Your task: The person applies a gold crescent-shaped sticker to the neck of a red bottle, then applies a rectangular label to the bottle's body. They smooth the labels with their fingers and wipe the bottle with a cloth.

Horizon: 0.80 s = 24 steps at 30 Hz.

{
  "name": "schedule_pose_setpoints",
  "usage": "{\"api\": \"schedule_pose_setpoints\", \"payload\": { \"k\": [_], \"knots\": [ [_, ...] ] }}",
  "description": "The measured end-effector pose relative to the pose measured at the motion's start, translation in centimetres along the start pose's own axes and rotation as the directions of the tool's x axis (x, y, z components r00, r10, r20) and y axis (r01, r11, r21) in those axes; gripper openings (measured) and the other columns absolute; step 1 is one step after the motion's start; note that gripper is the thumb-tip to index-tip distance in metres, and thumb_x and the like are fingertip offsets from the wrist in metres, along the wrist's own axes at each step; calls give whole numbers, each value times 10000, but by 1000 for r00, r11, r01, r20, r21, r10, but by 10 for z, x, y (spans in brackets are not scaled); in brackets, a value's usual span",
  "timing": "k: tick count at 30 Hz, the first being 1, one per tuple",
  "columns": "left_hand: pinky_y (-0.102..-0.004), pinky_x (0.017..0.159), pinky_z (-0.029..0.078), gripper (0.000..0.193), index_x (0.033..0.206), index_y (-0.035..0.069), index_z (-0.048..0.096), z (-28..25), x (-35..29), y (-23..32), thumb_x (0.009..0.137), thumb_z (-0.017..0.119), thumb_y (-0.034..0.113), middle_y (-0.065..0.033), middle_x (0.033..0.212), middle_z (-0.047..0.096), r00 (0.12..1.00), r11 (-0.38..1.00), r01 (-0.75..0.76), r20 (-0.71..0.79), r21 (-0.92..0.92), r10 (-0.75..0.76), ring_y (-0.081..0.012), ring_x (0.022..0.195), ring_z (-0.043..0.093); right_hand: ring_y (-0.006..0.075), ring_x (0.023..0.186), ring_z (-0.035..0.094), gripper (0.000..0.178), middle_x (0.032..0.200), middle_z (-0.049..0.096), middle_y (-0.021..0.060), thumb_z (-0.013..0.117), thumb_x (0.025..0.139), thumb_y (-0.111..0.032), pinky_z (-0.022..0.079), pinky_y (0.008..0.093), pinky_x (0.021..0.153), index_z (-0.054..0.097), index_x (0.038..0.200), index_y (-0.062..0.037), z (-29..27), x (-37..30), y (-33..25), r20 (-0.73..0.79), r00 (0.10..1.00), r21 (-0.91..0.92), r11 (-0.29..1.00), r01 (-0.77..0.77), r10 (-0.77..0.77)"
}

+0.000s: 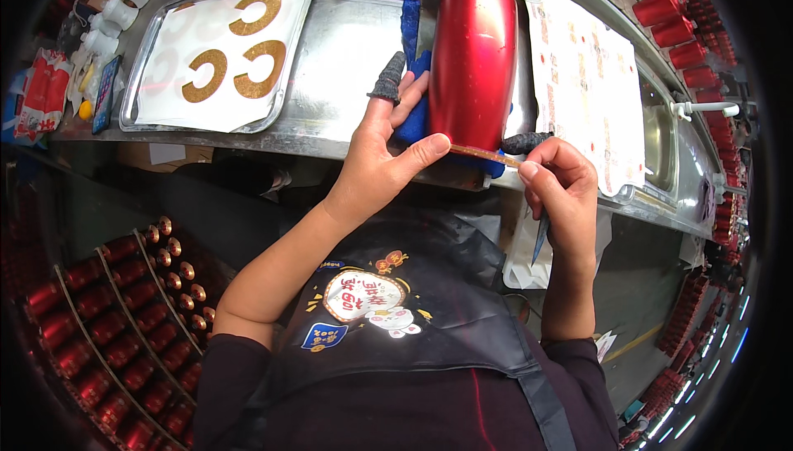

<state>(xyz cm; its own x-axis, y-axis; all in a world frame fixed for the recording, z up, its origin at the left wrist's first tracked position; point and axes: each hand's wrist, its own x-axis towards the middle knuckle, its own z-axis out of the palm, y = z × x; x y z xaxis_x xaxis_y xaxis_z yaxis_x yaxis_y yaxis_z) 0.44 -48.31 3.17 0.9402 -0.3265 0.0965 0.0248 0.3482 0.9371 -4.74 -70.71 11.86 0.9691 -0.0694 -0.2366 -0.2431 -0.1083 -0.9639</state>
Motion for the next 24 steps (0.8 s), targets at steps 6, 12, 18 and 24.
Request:
{"api": "schedule_pose_setpoints", "payload": {
  "k": [6, 12, 18, 24],
  "knots": [
    [-373, 1192, 265, 882, 1540, -62, 171, 4, 1, 0, 915, 753, 157, -278, 1545, 364, 1000, 1000, 13, -13, 7, -13, -290, 1491, 319, -15, 607, 462, 108, 716, 559, -68, 680, 894, -58, 313, 165, 538, 609, 817, -30, -3, 3, 4, -14, 1000, -17, 1000, -9, 9],
    [-442, 1184, 255, 680, 1438, -50, 457, 5, -15, 4, 905, 757, 246, -250, 1487, 482, 982, 917, -128, -81, 378, 170, -334, 1434, 422, -21, 653, 467, 109, 747, 562, -70, 698, 900, -66, 318, 159, 571, 615, 841, -28, -3, 3, 7, 3, 1000, -11, 1000, -6, 6],
    [-611, 1174, 159, 416, 1124, -13, 729, -10, -34, 2, 901, 743, 337, -275, 1488, 475, 891, 397, -388, 227, 832, 394, -416, 1396, 454, 1, 563, 451, 117, 693, 550, -54, 672, 901, -91, 334, 183, 481, 601, 820, -47, 3, 3, 11, -13, 999, -32, 998, 47, -48],
    [-624, 1170, 159, 414, 1140, -17, 722, -10, -35, 3, 910, 734, 326, -285, 1496, 462, 886, 314, -395, 268, 864, 378, -427, 1394, 455, -6, 608, 457, 108, 719, 553, -61, 682, 896, -83, 332, 178, 533, 615, 823, -38, -1, 5, 10, -12, 999, -34, 998, 48, -48]
  ]
}}
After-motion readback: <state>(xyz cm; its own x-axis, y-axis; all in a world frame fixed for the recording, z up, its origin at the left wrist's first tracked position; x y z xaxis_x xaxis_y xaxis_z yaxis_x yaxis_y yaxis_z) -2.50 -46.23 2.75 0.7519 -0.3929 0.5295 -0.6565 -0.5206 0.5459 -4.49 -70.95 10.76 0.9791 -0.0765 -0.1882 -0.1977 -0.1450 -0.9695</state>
